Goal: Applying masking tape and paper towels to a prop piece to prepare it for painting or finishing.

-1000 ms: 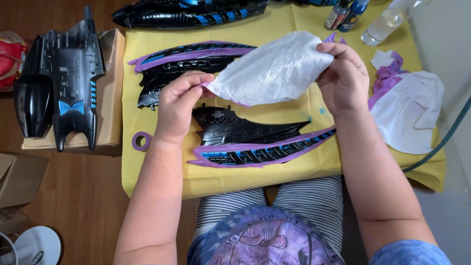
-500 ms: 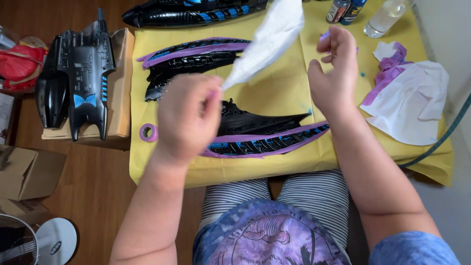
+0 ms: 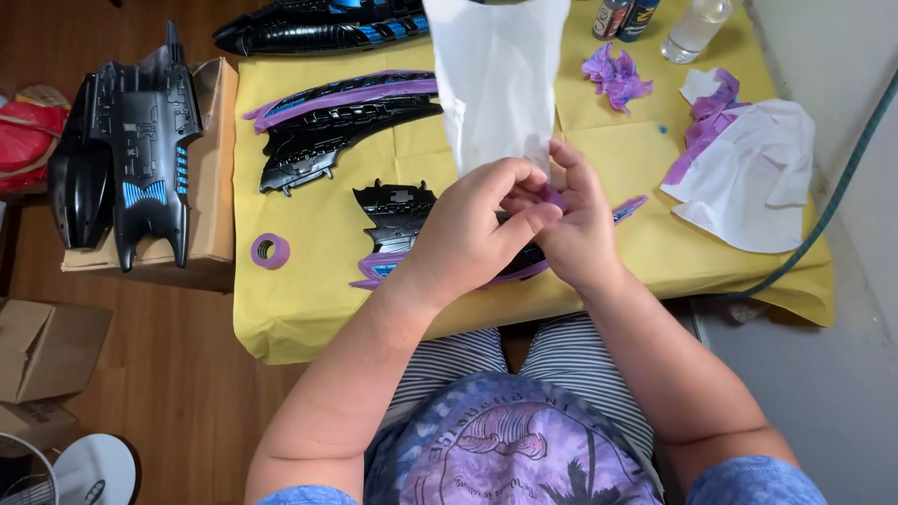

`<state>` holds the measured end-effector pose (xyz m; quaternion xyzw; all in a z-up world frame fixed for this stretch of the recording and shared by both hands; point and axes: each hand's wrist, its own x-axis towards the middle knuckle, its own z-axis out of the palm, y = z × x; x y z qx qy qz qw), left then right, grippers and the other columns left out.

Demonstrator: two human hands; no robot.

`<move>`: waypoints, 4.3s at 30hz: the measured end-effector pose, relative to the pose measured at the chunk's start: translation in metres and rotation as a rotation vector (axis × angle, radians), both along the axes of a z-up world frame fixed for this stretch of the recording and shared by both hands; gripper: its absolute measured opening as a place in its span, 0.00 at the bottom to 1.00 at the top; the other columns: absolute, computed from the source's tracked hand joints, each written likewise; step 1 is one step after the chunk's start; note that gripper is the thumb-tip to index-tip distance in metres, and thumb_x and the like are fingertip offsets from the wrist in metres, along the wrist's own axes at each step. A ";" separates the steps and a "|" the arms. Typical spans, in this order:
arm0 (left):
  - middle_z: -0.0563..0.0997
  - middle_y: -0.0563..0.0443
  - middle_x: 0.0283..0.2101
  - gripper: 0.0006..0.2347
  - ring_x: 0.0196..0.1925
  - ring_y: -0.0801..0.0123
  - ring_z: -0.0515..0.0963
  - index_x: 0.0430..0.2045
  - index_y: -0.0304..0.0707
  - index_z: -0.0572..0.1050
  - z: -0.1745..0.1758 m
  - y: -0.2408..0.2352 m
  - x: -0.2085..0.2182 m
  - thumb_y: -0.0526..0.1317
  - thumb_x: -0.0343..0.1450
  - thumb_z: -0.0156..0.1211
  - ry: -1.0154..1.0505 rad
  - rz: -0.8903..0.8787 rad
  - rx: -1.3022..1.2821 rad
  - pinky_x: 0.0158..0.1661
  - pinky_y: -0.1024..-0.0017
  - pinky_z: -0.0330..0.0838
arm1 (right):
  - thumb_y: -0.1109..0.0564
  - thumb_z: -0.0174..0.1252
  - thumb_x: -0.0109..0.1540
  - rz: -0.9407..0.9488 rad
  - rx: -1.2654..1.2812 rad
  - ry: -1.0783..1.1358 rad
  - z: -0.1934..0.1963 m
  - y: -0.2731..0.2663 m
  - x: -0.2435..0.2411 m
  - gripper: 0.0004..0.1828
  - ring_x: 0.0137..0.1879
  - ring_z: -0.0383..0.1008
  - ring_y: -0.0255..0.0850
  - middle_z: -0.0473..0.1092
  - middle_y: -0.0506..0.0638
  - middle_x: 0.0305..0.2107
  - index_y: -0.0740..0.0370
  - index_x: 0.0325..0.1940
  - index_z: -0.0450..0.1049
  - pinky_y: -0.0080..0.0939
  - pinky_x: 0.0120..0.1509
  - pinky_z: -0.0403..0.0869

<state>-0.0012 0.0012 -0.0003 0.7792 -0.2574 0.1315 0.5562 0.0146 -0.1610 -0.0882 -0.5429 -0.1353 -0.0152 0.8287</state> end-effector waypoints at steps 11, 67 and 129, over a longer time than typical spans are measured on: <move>0.64 0.26 0.63 0.32 0.66 0.32 0.68 0.64 0.33 0.57 -0.023 0.045 0.000 0.48 0.71 0.70 0.014 0.372 -0.010 0.64 0.45 0.65 | 0.71 0.62 0.65 -0.219 -0.337 -0.198 -0.002 0.003 0.015 0.15 0.39 0.83 0.45 0.78 0.58 0.34 0.68 0.55 0.72 0.41 0.42 0.82; 0.77 0.46 0.35 0.09 0.31 0.59 0.79 0.44 0.33 0.77 -0.063 0.129 -0.017 0.27 0.72 0.64 0.089 0.383 0.125 0.30 0.68 0.76 | 0.68 0.66 0.56 -0.041 -0.990 -0.030 0.023 -0.016 -0.003 0.21 0.39 0.71 0.37 0.78 0.46 0.29 0.61 0.54 0.77 0.34 0.53 0.70; 0.74 0.43 0.53 0.25 0.51 0.46 0.81 0.57 0.38 0.72 -0.079 0.156 -0.019 0.38 0.66 0.74 0.108 0.307 0.325 0.47 0.53 0.78 | 0.64 0.58 0.63 -0.238 -0.983 -1.137 0.023 0.063 -0.043 0.12 0.47 0.81 0.56 0.79 0.60 0.41 0.72 0.49 0.77 0.60 0.56 0.74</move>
